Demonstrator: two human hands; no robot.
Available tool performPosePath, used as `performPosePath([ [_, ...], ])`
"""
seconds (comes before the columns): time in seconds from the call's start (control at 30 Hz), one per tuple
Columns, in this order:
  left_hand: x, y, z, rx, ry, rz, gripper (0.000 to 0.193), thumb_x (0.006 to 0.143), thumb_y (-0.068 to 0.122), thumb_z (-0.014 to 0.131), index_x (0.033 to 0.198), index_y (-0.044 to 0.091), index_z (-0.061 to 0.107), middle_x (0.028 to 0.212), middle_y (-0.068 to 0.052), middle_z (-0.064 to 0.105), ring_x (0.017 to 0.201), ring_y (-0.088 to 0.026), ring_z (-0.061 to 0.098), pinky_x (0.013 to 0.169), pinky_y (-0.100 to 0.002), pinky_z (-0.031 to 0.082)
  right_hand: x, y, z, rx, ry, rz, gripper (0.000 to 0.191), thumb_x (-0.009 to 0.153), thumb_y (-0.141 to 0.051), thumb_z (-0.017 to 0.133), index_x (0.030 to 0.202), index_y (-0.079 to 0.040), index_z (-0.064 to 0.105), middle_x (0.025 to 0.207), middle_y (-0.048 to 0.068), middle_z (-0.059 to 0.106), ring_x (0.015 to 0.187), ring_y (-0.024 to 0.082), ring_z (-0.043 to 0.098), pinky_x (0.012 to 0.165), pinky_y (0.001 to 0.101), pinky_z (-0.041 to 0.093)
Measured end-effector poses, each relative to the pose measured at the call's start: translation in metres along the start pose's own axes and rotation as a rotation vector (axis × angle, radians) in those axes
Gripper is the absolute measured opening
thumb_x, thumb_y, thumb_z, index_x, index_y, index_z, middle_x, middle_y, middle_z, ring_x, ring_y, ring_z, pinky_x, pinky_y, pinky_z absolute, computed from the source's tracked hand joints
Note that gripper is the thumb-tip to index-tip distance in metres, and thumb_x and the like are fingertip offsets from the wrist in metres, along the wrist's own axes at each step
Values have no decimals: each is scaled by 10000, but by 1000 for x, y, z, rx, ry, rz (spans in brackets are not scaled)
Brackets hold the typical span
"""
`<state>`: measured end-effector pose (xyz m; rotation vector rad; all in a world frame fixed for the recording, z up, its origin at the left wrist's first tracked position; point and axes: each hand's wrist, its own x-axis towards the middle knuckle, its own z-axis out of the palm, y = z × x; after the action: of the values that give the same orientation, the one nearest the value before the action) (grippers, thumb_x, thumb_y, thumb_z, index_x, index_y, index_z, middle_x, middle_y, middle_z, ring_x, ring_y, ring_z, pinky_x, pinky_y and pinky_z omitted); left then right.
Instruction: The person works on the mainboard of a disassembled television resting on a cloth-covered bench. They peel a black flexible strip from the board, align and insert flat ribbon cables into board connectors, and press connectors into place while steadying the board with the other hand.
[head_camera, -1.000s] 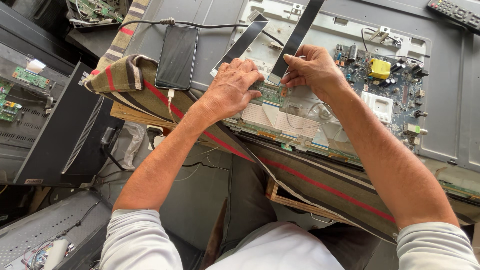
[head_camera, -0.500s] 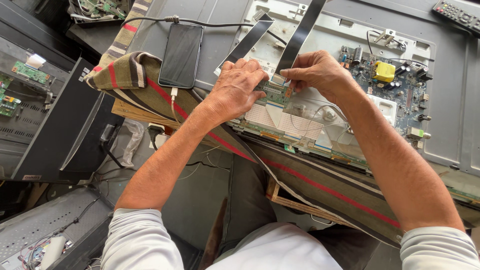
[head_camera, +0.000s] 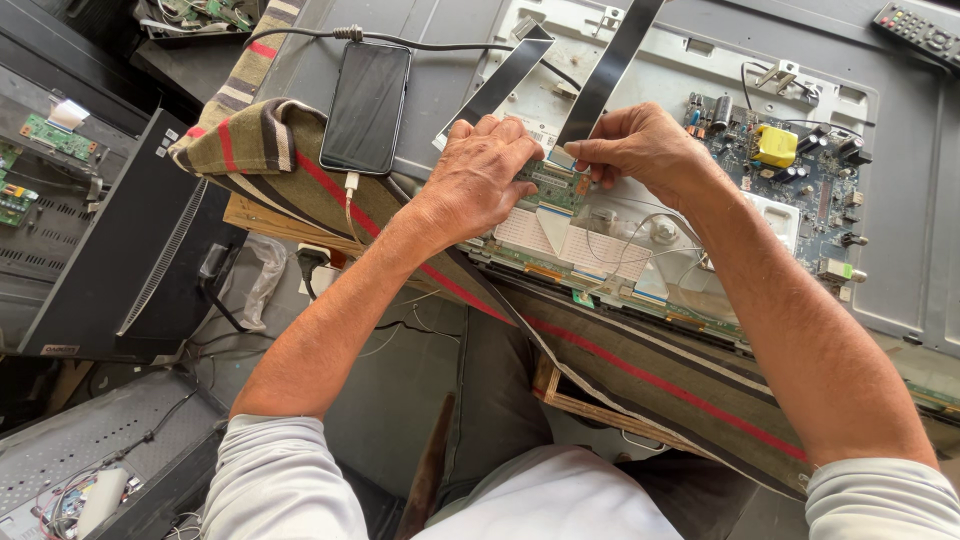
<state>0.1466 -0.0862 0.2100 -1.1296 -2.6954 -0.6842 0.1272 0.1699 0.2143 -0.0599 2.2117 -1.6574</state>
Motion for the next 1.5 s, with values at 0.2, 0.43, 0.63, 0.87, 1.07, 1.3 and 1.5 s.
performPosePath([
  [0.2,0,0,0,11,8,8,350,870,265,783,1180,133,687,1126,-38,609,1135,-243,531,941,-444,354,-1,-1,-1,-24,-17,-11,235,881,-216,826,847,4,748,718,41,693,609,86,611,550,234,502],
  [0.43,1,3,-2,6,-10,-7,344,874,268,781,1178,138,687,1125,-33,606,1133,-241,530,935,-446,354,-2,-4,-1,-60,-23,-9,224,881,-201,821,860,9,745,715,63,696,612,93,618,550,242,504],
  [0.63,2,4,-3,-9,-4,-2,338,871,264,783,1167,134,685,1118,-35,603,1129,-243,532,929,-445,366,-3,-6,0,-102,-25,-31,225,905,-199,808,863,12,741,713,64,695,608,93,618,537,243,506],
  [0.87,3,2,-1,-22,-22,-5,330,874,250,785,1164,130,684,1112,-36,604,1117,-244,535,920,-434,374,-3,-10,0,-132,-61,-38,212,915,-209,789,885,-2,751,705,55,701,598,87,618,524,247,503],
  [1.07,1,-1,0,-19,0,23,345,865,247,794,1168,122,689,1115,-42,601,1116,-247,537,919,-434,380,1,-9,0,-131,-70,-1,214,903,-210,800,867,-5,750,700,61,701,597,99,627,522,252,509],
  [1.3,0,-2,-1,-41,26,50,353,873,245,788,1189,121,691,1114,-52,596,1124,-251,532,928,-433,381,6,-2,-1,-131,-69,35,243,889,-210,819,837,12,735,692,49,672,587,104,611,497,255,477],
  [1.5,0,-6,2,-52,-28,18,350,898,241,776,1213,125,678,1136,-52,599,1154,-253,529,943,-436,381,13,1,0,-136,-89,41,263,880,-228,826,826,10,728,683,44,664,571,98,591,489,246,463],
])
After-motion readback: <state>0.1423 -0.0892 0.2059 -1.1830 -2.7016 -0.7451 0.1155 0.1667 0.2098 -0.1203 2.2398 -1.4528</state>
